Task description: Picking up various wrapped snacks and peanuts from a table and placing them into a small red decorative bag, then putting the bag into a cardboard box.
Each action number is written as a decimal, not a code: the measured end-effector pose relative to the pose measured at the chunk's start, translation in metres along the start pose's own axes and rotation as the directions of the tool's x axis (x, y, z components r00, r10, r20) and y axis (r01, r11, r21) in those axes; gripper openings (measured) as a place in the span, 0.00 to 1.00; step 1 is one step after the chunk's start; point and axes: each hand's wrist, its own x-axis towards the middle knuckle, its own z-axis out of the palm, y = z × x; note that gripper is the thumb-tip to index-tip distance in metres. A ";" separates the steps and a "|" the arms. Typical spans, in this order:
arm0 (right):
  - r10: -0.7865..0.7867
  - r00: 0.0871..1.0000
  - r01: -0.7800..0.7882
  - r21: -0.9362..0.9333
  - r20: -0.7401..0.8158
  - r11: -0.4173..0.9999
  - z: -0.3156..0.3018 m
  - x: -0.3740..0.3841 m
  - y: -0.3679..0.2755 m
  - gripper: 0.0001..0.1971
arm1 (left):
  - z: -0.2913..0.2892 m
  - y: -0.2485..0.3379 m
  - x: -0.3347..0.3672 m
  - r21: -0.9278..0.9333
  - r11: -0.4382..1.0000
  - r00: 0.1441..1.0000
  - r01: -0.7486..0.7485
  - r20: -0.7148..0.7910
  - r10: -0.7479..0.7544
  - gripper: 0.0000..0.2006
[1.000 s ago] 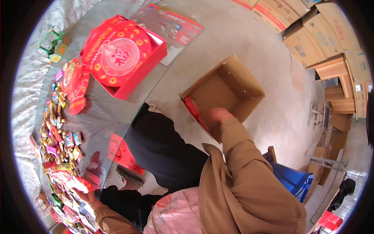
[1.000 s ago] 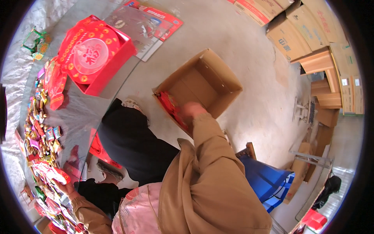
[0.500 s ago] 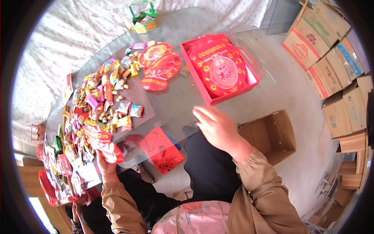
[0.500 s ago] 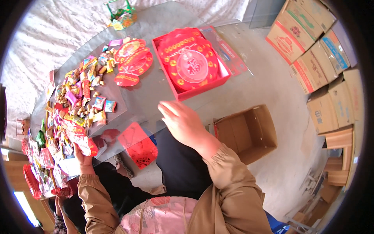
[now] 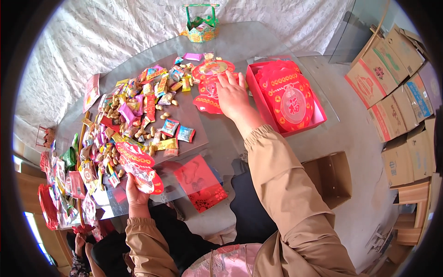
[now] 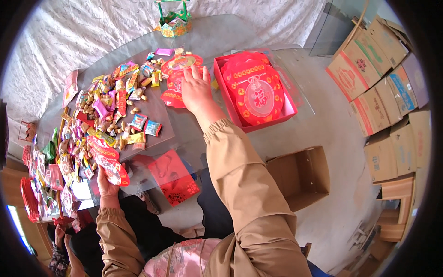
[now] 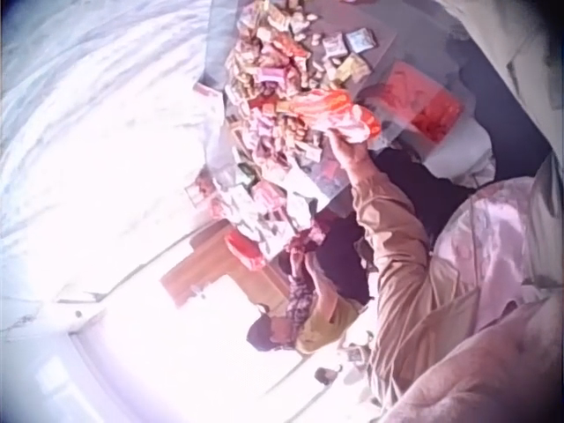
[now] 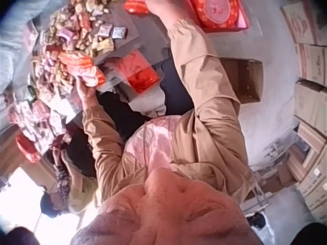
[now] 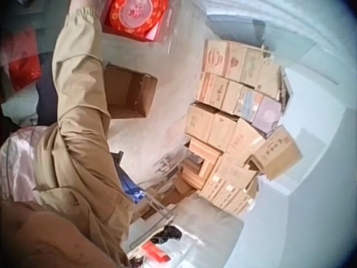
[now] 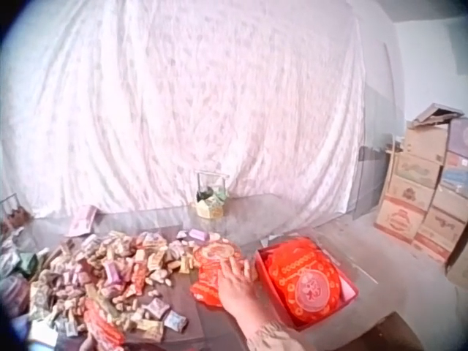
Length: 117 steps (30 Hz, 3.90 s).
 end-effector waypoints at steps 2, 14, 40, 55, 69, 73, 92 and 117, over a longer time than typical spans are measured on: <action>-0.051 0.986 0.056 0.027 -0.160 0.998 -0.039 0.006 -0.022 0.17 | -0.002 0.003 -0.006 0.011 1.000 1.000 -0.010 -0.010 0.010 0.27; 0.331 0.906 0.061 0.854 -0.265 0.516 -0.251 -0.177 0.056 0.28 | -0.040 0.013 0.014 0.114 0.992 0.999 -0.050 0.009 0.049 0.28; 0.940 0.298 -0.897 0.387 0.165 0.216 0.127 -0.585 0.259 0.05 | -0.043 0.022 0.017 0.180 0.983 0.997 0.042 0.049 -0.051 0.24; 0.539 0.091 -0.374 0.531 0.837 -0.761 0.114 -0.547 0.219 0.39 | -0.030 0.031 0.007 0.093 0.987 0.963 0.132 0.222 -0.150 0.30; 0.610 0.093 -0.742 0.463 0.787 -0.485 0.184 -0.567 0.239 0.35 | -0.019 0.045 -0.006 0.125 0.991 0.992 0.054 0.104 -0.067 0.30; 0.686 0.226 -0.865 0.466 0.692 -0.185 0.207 -0.604 0.282 0.35 | -0.019 0.019 0.007 0.029 0.991 0.967 0.129 0.217 -0.132 0.28; 0.459 0.108 -0.759 0.371 0.882 -0.535 0.151 -0.541 0.242 0.34 | -0.005 0.042 -0.014 0.001 0.990 0.982 0.141 0.126 -0.140 0.32; 0.660 0.223 -0.873 0.448 0.717 -0.191 0.176 -0.588 0.267 0.44 | -0.032 0.024 0.013 0.136 0.990 0.991 0.022 0.129 -0.040 0.30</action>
